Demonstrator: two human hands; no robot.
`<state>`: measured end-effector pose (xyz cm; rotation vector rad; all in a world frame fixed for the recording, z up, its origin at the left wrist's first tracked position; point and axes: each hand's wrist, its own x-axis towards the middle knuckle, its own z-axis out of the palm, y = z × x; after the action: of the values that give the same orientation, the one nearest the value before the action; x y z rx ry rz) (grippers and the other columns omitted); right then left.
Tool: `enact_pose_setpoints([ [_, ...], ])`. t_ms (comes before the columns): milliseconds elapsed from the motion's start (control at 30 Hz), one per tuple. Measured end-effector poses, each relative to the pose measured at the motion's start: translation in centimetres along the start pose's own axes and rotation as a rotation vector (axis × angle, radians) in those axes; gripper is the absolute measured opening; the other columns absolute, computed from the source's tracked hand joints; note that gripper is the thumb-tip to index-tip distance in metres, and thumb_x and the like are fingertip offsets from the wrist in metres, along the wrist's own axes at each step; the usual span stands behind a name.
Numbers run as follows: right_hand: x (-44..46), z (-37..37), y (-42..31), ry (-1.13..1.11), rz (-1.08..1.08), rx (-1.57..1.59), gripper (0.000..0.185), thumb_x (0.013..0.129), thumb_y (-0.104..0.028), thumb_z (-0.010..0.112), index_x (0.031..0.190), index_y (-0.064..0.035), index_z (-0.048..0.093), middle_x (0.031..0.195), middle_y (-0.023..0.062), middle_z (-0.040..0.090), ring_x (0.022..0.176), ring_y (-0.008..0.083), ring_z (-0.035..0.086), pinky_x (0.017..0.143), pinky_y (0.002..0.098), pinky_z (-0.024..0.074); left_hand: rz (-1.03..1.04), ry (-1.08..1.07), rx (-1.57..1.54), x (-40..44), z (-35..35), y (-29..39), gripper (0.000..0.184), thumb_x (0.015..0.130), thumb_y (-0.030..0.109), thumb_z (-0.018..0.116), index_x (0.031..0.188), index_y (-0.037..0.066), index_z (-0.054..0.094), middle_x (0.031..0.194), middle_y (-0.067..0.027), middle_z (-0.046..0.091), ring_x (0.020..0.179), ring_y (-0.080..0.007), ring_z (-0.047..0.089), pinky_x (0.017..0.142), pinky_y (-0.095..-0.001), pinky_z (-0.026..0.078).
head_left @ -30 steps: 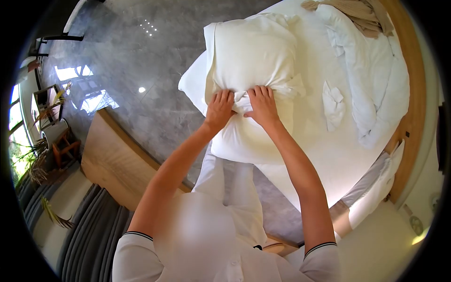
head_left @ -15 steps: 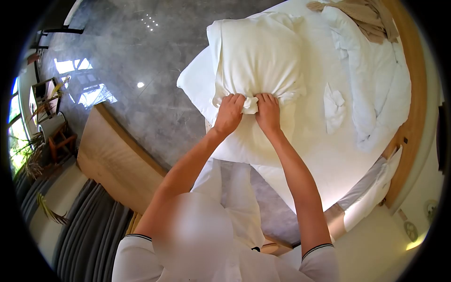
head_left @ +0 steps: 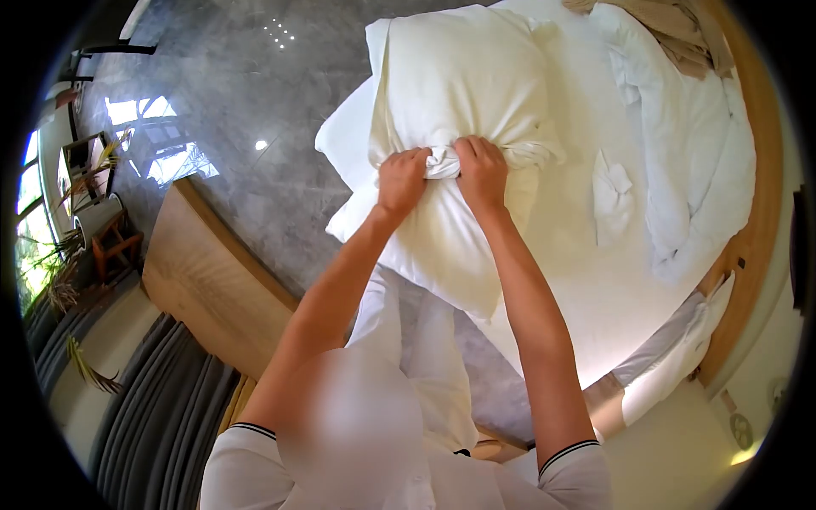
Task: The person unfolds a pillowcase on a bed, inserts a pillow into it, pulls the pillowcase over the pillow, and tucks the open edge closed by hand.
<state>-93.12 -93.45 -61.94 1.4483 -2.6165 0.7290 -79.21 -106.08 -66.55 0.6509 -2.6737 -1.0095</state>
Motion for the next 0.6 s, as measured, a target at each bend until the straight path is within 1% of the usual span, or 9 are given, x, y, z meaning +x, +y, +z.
enact_pose_setpoints([
  [100,-1.6,-3.1,0.5,-0.332,0.027,0.142,0.045,0.075,-0.012,0.091,0.114,-0.0083,0.069,0.118,0.0105,0.067,0.116,0.0339,0.067,0.101,0.0452,0.0547,-0.179,0.040,0.066,-0.2,0.5,0.1,0.029,0.078,0.001,0.075,0.106,0.009,0.074,0.100,-0.0124,0.077,0.094,-0.0371,0.075,0.082,-0.0488,0.057],
  [267,-2.2,-9.8,6.6,-0.257,-0.005,0.059,0.046,0.075,-0.009,0.090,0.116,-0.0074,0.069,0.120,0.0117,0.067,0.117,0.0376,0.065,0.106,0.0492,0.0525,-0.098,-0.013,0.071,-1.8,-1.2,3.5,0.037,0.071,0.003,0.083,0.107,0.010,0.076,0.117,-0.0081,0.079,0.106,-0.0359,0.073,0.091,-0.0466,0.056],
  [333,-3.5,-9.7,8.6,-0.280,0.006,0.014,0.041,0.076,-0.006,0.087,0.112,-0.0070,0.068,0.119,0.0118,0.069,0.118,0.0390,0.065,0.110,0.0508,0.0500,0.113,0.023,0.083,-2.2,-1.4,5.5,0.033,0.071,0.006,0.085,0.102,0.011,0.075,0.123,-0.0062,0.075,0.111,-0.0335,0.069,0.093,-0.0473,0.054],
  [367,-4.3,-9.0,9.2,-0.382,0.008,0.037,0.038,0.077,-0.004,0.086,0.110,-0.0065,0.067,0.116,0.0128,0.069,0.118,0.0390,0.065,0.109,0.0507,0.0507,0.116,-0.073,0.066,-2.4,-1.3,6.5,0.044,0.074,0.013,0.089,0.116,0.013,0.074,0.137,-0.0065,0.068,0.125,-0.0323,0.064,0.108,-0.0502,0.052],
  [400,-5.0,-8.9,9.7,-0.486,0.009,0.061,0.035,0.079,-0.002,0.084,0.108,-0.0060,0.066,0.113,0.0137,0.070,0.118,0.0391,0.066,0.107,0.0505,0.0515,0.119,-0.075,0.065,-1.9,-1.3,8.0,0.044,0.074,0.013,0.089,0.116,0.013,0.074,0.137,-0.0065,0.068,0.125,-0.0323,0.064,0.108,-0.0502,0.052],
  [433,-5.6,-8.9,8.5,-0.401,0.024,0.157,0.031,0.079,0.003,0.079,0.105,-0.0053,0.064,0.106,0.0155,0.071,0.108,0.0407,0.069,0.095,0.0513,0.0562,0.178,-0.045,0.066,-0.9,-1.5,10.0,0.056,0.076,0.018,0.091,0.127,0.014,0.071,0.144,-0.0075,0.064,0.133,-0.0327,0.060,0.117,-0.0514,0.047],
  [467,-6.0,-8.3,7.3,-0.398,0.023,0.155,0.031,0.079,0.003,0.079,0.105,-0.0053,0.064,0.106,0.0155,0.071,0.108,0.0407,0.069,0.095,0.0513,0.0562,0.237,-0.013,0.068,-0.1,-1.7,11.4,0.068,0.077,0.022,0.093,0.139,0.016,0.067,0.151,-0.0084,0.061,0.142,-0.0330,0.056,0.126,-0.0526,0.041],
  [500,-6.8,-7.0,6.4,-0.341,0.110,0.162,0.030,0.079,0.004,0.078,0.104,-0.0051,0.063,0.104,0.0156,0.072,0.102,0.0408,0.070,0.088,0.0515,0.0574,0.252,-0.172,0.136,0.4,-1.6,11.9,0.094,0.077,0.034,0.097,0.158,0.018,0.054,0.163,-0.0094,0.051,0.157,-0.0338,0.044,0.138,-0.0547,0.026],
  [600,-8.8,-4.8,5.1,-0.235,0.267,0.183,0.026,0.081,0.006,0.073,0.103,-0.0048,0.063,0.101,0.0172,0.072,0.094,0.0424,0.072,0.078,0.0523,0.0580,0.244,-0.367,0.507,0.5,-0.7,12.5,0.104,0.072,0.041,0.100,0.161,0.017,0.053,0.167,-0.0084,0.049,0.160,-0.0359,0.041,0.137,-0.0569,0.027],
])
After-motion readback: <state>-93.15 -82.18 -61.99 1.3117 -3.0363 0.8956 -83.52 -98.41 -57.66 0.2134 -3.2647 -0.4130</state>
